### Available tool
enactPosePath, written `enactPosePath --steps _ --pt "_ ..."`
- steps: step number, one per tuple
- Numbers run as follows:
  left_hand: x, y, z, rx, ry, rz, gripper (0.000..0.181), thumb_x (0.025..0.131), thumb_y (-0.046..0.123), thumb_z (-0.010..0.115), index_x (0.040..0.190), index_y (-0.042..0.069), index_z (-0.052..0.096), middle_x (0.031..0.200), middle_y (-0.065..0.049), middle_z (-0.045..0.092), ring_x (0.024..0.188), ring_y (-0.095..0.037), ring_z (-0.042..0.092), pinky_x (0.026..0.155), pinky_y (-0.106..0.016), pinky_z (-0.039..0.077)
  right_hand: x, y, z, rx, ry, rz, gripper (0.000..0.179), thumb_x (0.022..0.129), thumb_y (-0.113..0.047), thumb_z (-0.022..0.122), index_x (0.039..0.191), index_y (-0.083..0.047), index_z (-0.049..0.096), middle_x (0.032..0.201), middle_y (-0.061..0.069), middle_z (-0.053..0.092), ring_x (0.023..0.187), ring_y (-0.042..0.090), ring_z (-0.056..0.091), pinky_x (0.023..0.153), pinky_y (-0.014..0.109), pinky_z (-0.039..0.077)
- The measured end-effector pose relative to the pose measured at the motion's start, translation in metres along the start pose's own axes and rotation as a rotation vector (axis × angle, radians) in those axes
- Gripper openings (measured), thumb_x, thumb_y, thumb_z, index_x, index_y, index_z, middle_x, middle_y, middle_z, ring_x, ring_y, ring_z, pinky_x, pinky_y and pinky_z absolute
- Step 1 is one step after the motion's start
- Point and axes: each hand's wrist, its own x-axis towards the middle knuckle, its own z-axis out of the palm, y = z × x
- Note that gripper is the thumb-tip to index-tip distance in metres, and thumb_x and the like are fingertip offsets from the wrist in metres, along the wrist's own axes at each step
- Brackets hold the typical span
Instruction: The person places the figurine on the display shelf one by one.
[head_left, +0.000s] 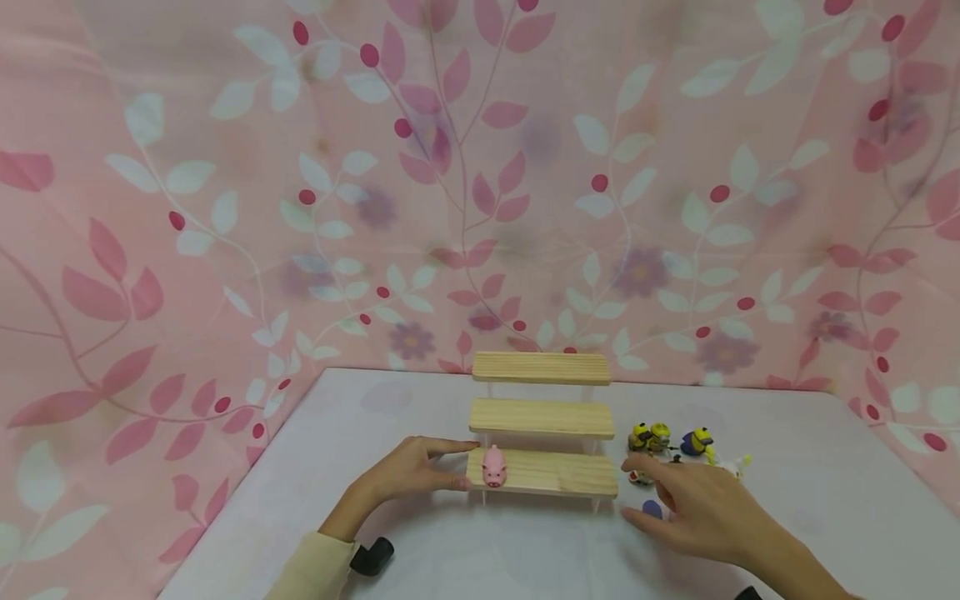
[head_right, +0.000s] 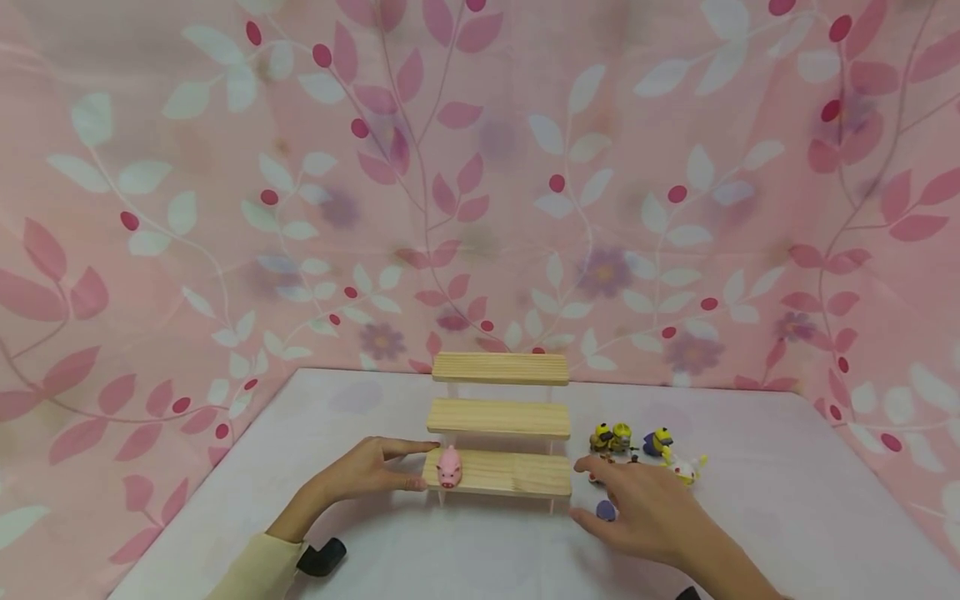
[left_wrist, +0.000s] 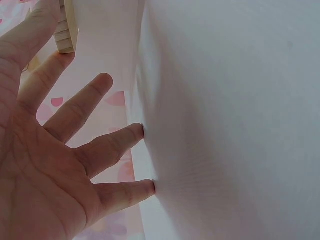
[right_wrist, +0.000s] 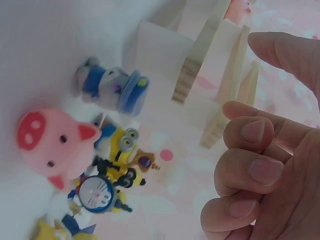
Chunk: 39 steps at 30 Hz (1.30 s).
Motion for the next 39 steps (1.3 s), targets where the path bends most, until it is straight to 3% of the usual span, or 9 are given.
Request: enactPosePath --steps 6,12,19,26,32,39 --pt "0.0 0.0 0.0 -0.001 0.0 0.003 0.057 0.08 0.05 0.078 0.132 0.033 0.064 0.132 0.006 0.061 0.127 -0.024 0.053 0.1 -0.051 0.045 -0.008 0.007 -0.004 -0.014 -0.071 0.071 0.039 0.082 -0.059 0.073 0.112 -0.034 0.062 0.059 -0.024 0.029 0.048 -0.004 0.025 0.044 0.018 0.022" --pt "0.001 0.001 0.0 0.001 -0.004 0.008 0.056 0.08 0.049 0.079 0.132 0.034 0.064 0.132 0.007 0.061 0.127 -0.025 0.052 0.101 -0.052 0.044 -0.018 0.013 -0.005 -0.046 -0.082 0.102 0.044 0.08 -0.061 0.073 0.114 -0.034 0.064 0.058 -0.024 0.027 0.05 -0.003 0.026 0.045 0.019 0.024" --pt "0.002 -0.001 0.0 0.0 -0.004 0.02 0.057 0.08 0.049 0.079 0.133 0.032 0.064 0.132 0.007 0.061 0.127 -0.022 0.052 0.101 -0.05 0.045 -0.027 0.016 -0.005 -0.055 -0.181 0.216 0.052 0.078 -0.068 0.07 0.116 -0.032 0.064 0.06 -0.02 0.033 0.054 0.0 0.031 0.049 0.021 0.028" --pt "0.0 0.001 0.001 -0.012 -0.008 -0.002 0.058 0.079 0.051 0.079 0.132 0.033 0.064 0.133 0.004 0.061 0.127 -0.022 0.052 0.101 -0.05 0.045 -0.04 0.024 -0.002 -0.009 -0.184 0.247 0.046 0.082 -0.062 0.071 0.113 -0.028 0.066 0.062 -0.02 0.037 0.051 -0.002 0.032 0.047 0.021 0.029" --pt "-0.001 0.0 0.0 0.002 -0.008 -0.001 0.058 0.08 0.051 0.078 0.133 0.031 0.064 0.133 0.004 0.06 0.127 -0.024 0.052 0.1 -0.051 0.045 -0.045 0.033 0.003 0.04 -0.329 0.339 0.054 0.081 -0.067 0.067 0.117 -0.028 0.064 0.064 -0.015 0.039 0.052 0.002 0.036 0.047 0.022 0.032" --pt "0.0 0.0 0.001 -0.006 -0.007 -0.024 0.057 0.08 0.05 0.079 0.132 0.034 0.064 0.133 0.005 0.061 0.127 -0.028 0.052 0.1 -0.054 0.044 -0.046 0.04 0.007 0.051 -0.402 0.399 0.057 0.079 -0.066 0.069 0.12 -0.027 0.064 0.066 -0.011 0.042 0.054 0.005 0.038 0.048 0.023 0.033"
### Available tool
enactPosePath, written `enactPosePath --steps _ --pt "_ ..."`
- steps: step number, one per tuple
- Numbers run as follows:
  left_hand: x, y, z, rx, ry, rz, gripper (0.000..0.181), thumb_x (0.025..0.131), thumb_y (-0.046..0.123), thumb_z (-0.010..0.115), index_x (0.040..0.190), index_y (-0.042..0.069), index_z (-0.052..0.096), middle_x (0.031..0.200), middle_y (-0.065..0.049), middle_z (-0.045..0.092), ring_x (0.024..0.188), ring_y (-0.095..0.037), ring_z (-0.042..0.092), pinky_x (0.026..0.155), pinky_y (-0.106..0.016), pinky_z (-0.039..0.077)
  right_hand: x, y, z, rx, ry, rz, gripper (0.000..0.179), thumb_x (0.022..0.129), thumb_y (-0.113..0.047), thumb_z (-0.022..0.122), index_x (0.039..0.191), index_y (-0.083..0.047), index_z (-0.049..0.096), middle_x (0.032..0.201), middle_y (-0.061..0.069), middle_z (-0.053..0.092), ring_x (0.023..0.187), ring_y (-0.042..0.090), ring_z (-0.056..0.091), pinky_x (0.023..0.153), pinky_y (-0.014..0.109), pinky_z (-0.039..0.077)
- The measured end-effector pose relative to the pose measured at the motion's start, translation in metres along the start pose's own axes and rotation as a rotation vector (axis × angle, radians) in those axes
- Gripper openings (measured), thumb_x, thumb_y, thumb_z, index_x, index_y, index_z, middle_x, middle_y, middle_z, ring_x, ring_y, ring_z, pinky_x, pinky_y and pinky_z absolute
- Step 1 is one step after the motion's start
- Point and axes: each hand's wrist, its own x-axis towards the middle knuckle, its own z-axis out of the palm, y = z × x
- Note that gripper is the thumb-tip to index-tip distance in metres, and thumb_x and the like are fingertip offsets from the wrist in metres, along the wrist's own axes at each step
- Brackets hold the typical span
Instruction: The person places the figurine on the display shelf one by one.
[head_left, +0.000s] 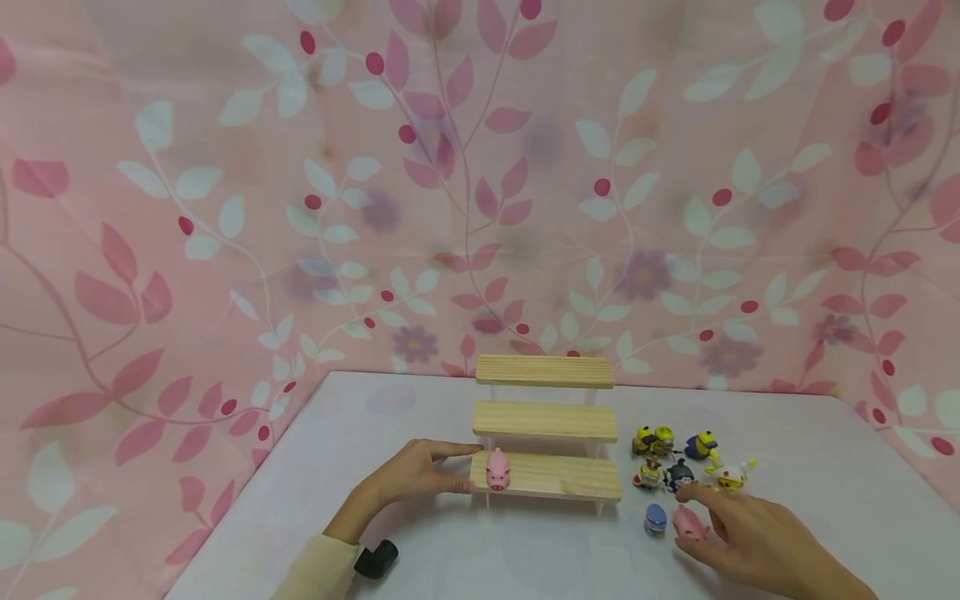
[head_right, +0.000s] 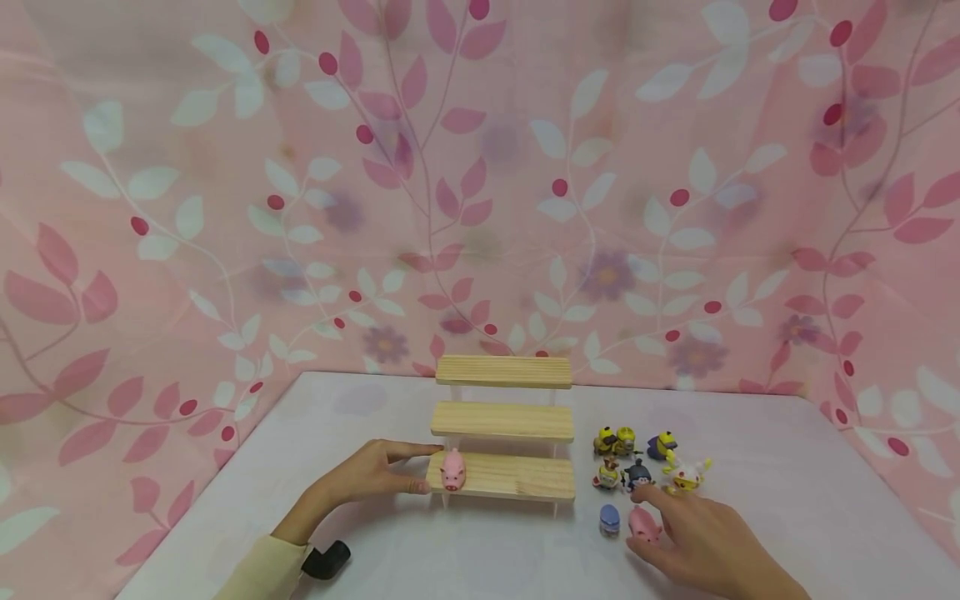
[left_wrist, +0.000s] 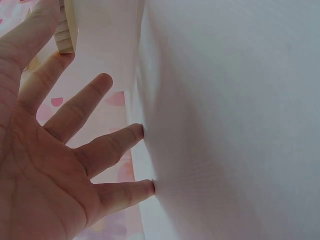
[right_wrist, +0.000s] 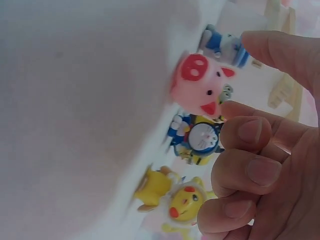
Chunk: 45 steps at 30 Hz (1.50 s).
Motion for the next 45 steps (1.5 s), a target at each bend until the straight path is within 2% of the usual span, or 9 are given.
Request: enactPosePath --steps 3,9,15,23,32,45 --pt "0.0 0.0 0.0 0.002 0.001 -0.003 0.057 0.08 0.05 0.079 0.132 0.035 0.064 0.133 0.005 0.061 0.127 -0.028 0.052 0.1 -0.054 0.044 0.0 0.003 0.002 0.003 -0.018 0.015 0.056 0.079 -0.065 0.07 0.12 -0.028 0.063 0.066 -0.01 0.042 0.053 0.005 0.038 0.048 0.024 0.032" --pt "0.001 0.0 0.0 0.007 0.004 0.003 0.057 0.08 0.051 0.079 0.132 0.034 0.064 0.132 0.004 0.061 0.127 -0.026 0.053 0.1 -0.052 0.045 0.0 0.007 0.007 -0.024 0.03 0.003 0.054 0.078 -0.064 0.072 0.117 -0.029 0.064 0.064 -0.012 0.04 0.053 0.004 0.036 0.049 0.024 0.031" --pt "0.0 0.0 0.0 -0.014 0.01 0.016 0.058 0.079 0.05 0.08 0.132 0.032 0.065 0.133 0.001 0.061 0.126 -0.026 0.053 0.099 -0.053 0.045 0.002 0.01 0.009 -0.003 -0.035 0.055 0.053 0.078 -0.061 0.073 0.118 -0.027 0.064 0.066 -0.009 0.043 0.055 0.007 0.039 0.051 0.027 0.034" --pt "0.0 -0.001 0.001 -0.019 0.008 0.028 0.057 0.079 0.049 0.08 0.132 0.031 0.065 0.133 0.003 0.061 0.126 -0.026 0.053 0.099 -0.053 0.045 0.003 0.011 0.011 -0.001 -0.064 0.083 0.042 0.078 -0.059 0.074 0.108 -0.03 0.064 0.065 -0.008 0.044 0.055 0.01 0.041 0.051 0.028 0.036" --pt "0.0 -0.001 0.001 -0.03 0.005 0.03 0.057 0.08 0.047 0.08 0.132 0.031 0.065 0.134 0.001 0.06 0.127 -0.028 0.053 0.099 -0.055 0.044 0.002 0.011 0.011 -0.018 -0.046 0.071 0.042 0.077 -0.059 0.074 0.105 -0.03 0.063 0.064 -0.008 0.043 0.054 0.008 0.04 0.05 0.027 0.034" --pt "0.0 0.0 0.0 -0.005 0.011 0.015 0.058 0.079 0.051 0.079 0.132 0.032 0.065 0.133 0.002 0.061 0.127 -0.026 0.053 0.099 -0.053 0.045 0.001 0.008 0.007 -0.005 -0.057 0.102 0.046 0.076 -0.06 0.076 0.106 -0.026 0.064 0.064 -0.006 0.044 0.054 0.011 0.042 0.05 0.027 0.037"
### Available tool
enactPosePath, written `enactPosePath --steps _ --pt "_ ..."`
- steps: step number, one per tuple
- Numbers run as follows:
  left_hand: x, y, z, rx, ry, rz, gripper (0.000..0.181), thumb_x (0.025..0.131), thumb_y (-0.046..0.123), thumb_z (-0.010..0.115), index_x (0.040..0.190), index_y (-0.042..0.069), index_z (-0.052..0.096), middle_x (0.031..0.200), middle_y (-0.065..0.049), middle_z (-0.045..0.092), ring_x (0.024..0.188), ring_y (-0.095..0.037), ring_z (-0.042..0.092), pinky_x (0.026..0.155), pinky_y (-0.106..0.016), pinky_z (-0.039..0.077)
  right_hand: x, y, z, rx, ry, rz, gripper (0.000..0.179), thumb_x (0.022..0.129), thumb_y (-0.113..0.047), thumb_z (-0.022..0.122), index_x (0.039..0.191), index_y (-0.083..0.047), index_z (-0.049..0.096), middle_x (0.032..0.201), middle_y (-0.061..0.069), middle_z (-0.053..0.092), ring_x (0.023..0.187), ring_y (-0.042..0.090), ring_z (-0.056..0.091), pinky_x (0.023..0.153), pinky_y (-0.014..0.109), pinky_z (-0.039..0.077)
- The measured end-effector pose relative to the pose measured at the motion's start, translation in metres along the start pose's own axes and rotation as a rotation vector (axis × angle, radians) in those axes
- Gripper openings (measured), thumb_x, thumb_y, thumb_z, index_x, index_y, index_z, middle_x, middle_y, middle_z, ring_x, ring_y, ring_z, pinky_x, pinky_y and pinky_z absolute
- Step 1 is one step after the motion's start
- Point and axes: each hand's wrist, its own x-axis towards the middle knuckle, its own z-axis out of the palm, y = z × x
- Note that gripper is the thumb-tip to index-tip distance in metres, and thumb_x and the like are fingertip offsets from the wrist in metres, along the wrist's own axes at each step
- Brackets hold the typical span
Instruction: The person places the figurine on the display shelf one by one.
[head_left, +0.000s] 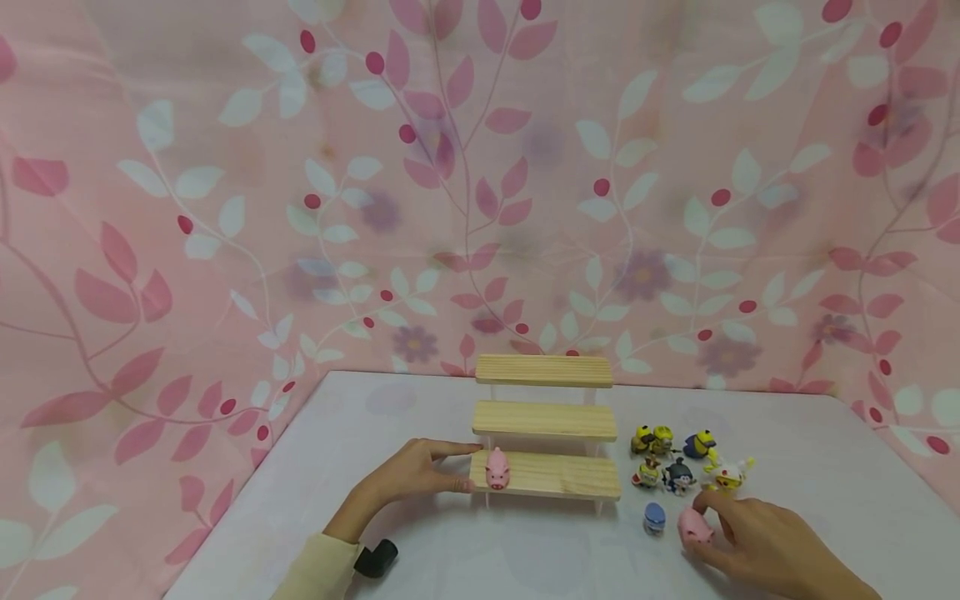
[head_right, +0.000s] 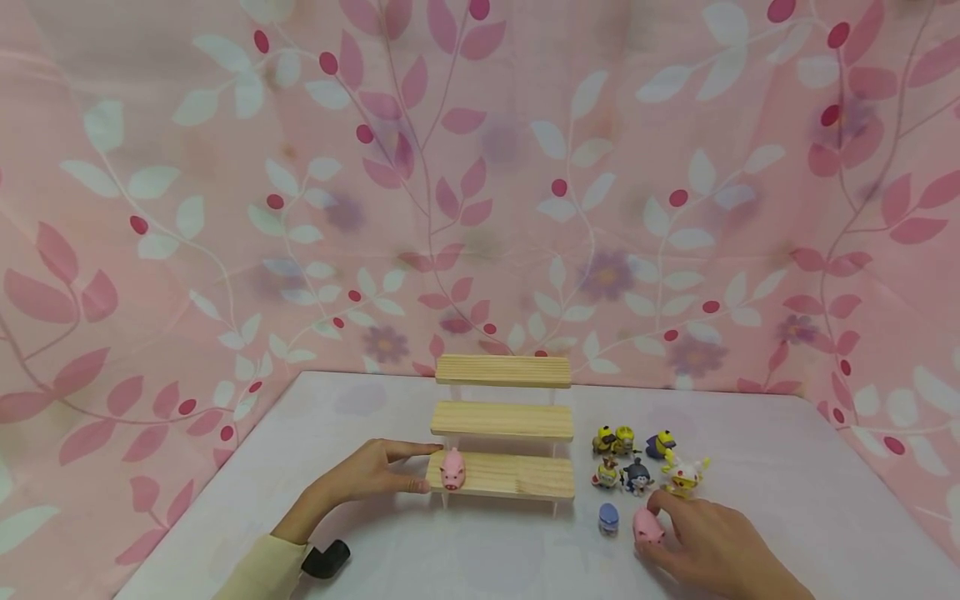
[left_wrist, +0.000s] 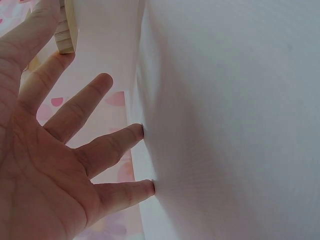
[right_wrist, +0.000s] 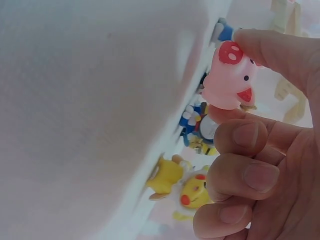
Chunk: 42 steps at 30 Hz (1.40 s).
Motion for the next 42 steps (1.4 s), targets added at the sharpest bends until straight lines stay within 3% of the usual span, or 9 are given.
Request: enactPosePath --steps 12,22,29,35,42 --pt "0.0 0.001 -0.001 0.004 -0.002 -0.016 0.058 0.079 0.052 0.078 0.132 0.033 0.065 0.133 0.001 0.061 0.127 -0.028 0.052 0.1 -0.054 0.044 -0.004 -0.006 -0.01 -0.028 0.016 -0.005 0.049 0.077 -0.064 0.072 0.107 -0.026 0.063 0.062 -0.007 0.045 0.052 0.011 0.041 0.05 0.027 0.036" --pt "-0.001 0.002 -0.002 0.009 -0.006 -0.016 0.057 0.08 0.052 0.078 0.132 0.035 0.064 0.134 0.001 0.06 0.127 -0.029 0.052 0.1 -0.054 0.044 -0.014 -0.02 -0.021 -0.086 0.206 -0.104 0.047 0.078 -0.069 0.068 0.105 -0.031 0.063 0.06 -0.014 0.038 0.05 0.004 0.034 0.048 0.024 0.028" --pt "0.0 -0.001 0.0 -0.004 -0.01 -0.018 0.057 0.08 0.051 0.078 0.132 0.034 0.064 0.133 0.001 0.061 0.128 -0.028 0.052 0.1 -0.054 0.044 -0.012 -0.029 -0.026 -0.107 0.276 -0.154 0.046 0.078 -0.07 0.069 0.102 -0.031 0.063 0.06 -0.017 0.035 0.049 0.002 0.031 0.046 0.022 0.027" --pt "0.0 0.001 0.0 0.0 -0.005 -0.018 0.058 0.079 0.051 0.079 0.132 0.033 0.065 0.134 0.001 0.06 0.127 -0.029 0.052 0.1 -0.054 0.044 -0.009 -0.032 -0.029 -0.125 0.396 -0.225 0.04 0.078 -0.065 0.072 0.1 -0.033 0.063 0.059 -0.021 0.032 0.049 -0.001 0.029 0.045 0.022 0.027" --pt "0.0 0.0 -0.001 -0.006 -0.006 -0.017 0.058 0.08 0.049 0.079 0.133 0.032 0.064 0.134 0.0 0.06 0.127 -0.03 0.052 0.099 -0.056 0.044 -0.001 -0.043 -0.034 -0.09 0.428 -0.275 0.037 0.078 -0.062 0.074 0.097 -0.033 0.062 0.058 -0.021 0.031 0.047 -0.001 0.027 0.042 0.021 0.025"
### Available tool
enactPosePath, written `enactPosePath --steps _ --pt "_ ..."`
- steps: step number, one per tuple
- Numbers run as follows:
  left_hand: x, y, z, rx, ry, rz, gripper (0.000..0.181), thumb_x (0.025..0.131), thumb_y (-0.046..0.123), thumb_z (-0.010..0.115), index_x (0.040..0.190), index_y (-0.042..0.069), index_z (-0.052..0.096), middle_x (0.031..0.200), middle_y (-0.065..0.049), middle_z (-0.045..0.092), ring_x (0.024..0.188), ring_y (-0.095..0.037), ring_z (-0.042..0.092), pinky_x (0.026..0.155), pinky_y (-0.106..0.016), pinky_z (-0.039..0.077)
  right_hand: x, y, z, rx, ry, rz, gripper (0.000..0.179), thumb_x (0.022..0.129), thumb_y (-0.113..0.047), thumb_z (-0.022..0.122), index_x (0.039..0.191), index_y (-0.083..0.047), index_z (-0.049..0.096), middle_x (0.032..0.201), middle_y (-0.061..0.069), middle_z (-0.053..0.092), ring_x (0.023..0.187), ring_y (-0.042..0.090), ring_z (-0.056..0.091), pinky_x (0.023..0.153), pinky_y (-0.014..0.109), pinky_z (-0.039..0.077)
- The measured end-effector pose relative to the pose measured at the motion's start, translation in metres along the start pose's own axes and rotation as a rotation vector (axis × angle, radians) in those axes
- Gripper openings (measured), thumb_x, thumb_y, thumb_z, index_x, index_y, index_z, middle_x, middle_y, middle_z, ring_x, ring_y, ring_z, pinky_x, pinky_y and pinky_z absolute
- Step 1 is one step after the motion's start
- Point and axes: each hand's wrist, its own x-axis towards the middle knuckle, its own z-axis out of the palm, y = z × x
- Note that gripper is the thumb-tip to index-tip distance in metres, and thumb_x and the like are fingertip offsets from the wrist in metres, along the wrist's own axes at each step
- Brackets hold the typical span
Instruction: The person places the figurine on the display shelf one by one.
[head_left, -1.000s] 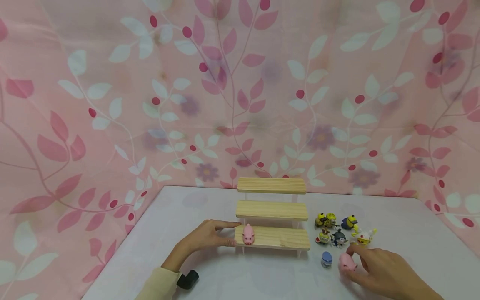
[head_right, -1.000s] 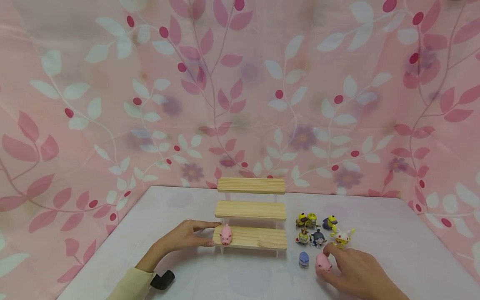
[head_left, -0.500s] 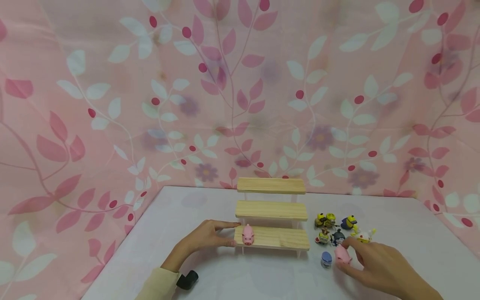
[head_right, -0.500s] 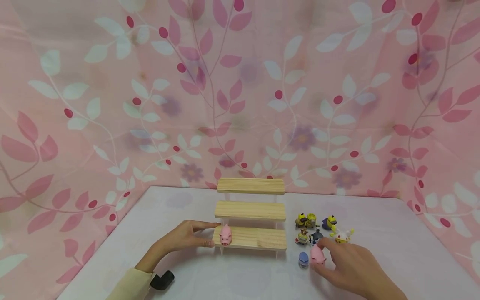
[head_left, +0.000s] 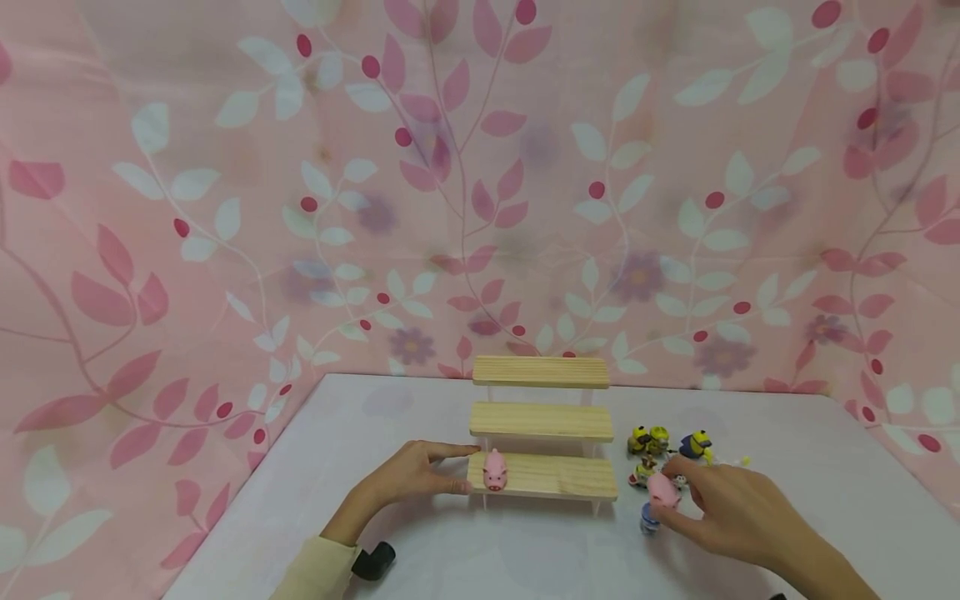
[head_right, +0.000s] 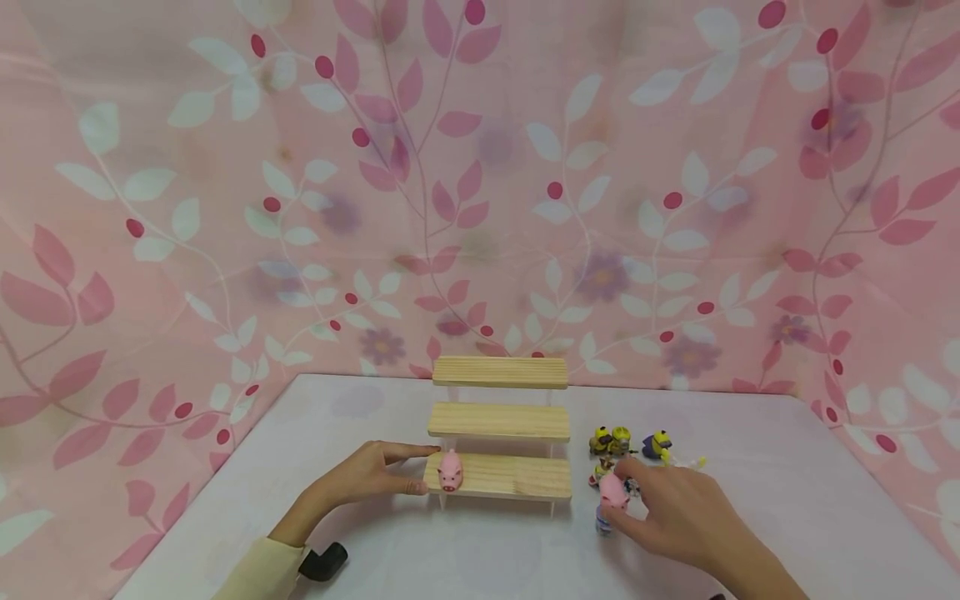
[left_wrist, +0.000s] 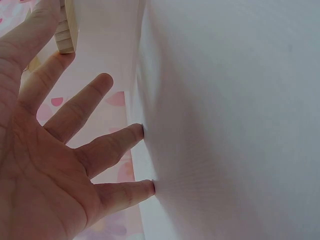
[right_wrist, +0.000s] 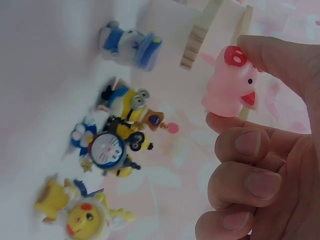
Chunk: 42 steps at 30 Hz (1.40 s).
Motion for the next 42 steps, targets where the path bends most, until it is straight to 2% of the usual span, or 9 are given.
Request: enactPosePath --steps 9,18,24,32,42 --pt "-0.001 0.0 0.0 0.005 -0.01 -0.001 0.057 0.081 0.05 0.079 0.133 0.033 0.063 0.134 0.0 0.06 0.128 -0.032 0.051 0.1 -0.055 0.043 0.018 -0.013 0.004 0.042 -0.005 -0.033 0.041 0.079 -0.066 0.07 0.099 -0.03 0.064 0.057 -0.021 0.032 0.046 -0.002 0.027 0.041 0.021 0.023" --pt "0.001 -0.001 0.0 0.024 -0.007 -0.008 0.056 0.08 0.051 0.078 0.132 0.037 0.063 0.135 0.0 0.06 0.127 -0.031 0.052 0.1 -0.055 0.044 0.034 -0.022 0.012 0.087 0.045 -0.128 0.038 0.081 -0.063 0.071 0.097 -0.029 0.064 0.058 -0.023 0.033 0.047 -0.004 0.027 0.042 0.019 0.024" --pt "0.001 -0.002 0.001 0.014 -0.007 0.002 0.056 0.08 0.051 0.079 0.132 0.036 0.063 0.134 0.001 0.061 0.127 -0.029 0.052 0.1 -0.054 0.044 0.044 -0.032 0.016 0.118 -0.002 -0.116 0.043 0.082 -0.065 0.068 0.099 -0.026 0.065 0.06 -0.021 0.039 0.049 -0.004 0.033 0.043 0.02 0.029" --pt "0.002 -0.002 0.001 0.016 -0.004 0.005 0.056 0.08 0.052 0.078 0.132 0.036 0.064 0.133 0.002 0.061 0.127 -0.028 0.053 0.1 -0.054 0.044 0.055 -0.038 0.025 0.125 -0.055 -0.129 0.041 0.084 -0.064 0.066 0.1 -0.026 0.064 0.057 -0.02 0.036 0.049 -0.002 0.033 0.043 0.02 0.029" --pt "0.001 -0.002 0.001 0.004 -0.007 0.004 0.056 0.08 0.05 0.079 0.132 0.035 0.064 0.134 0.0 0.06 0.127 -0.029 0.052 0.1 -0.054 0.044 0.069 -0.049 0.038 0.153 -0.072 -0.125 0.043 0.081 -0.068 0.067 0.097 -0.028 0.065 0.054 -0.019 0.033 0.048 -0.001 0.031 0.045 0.021 0.027"
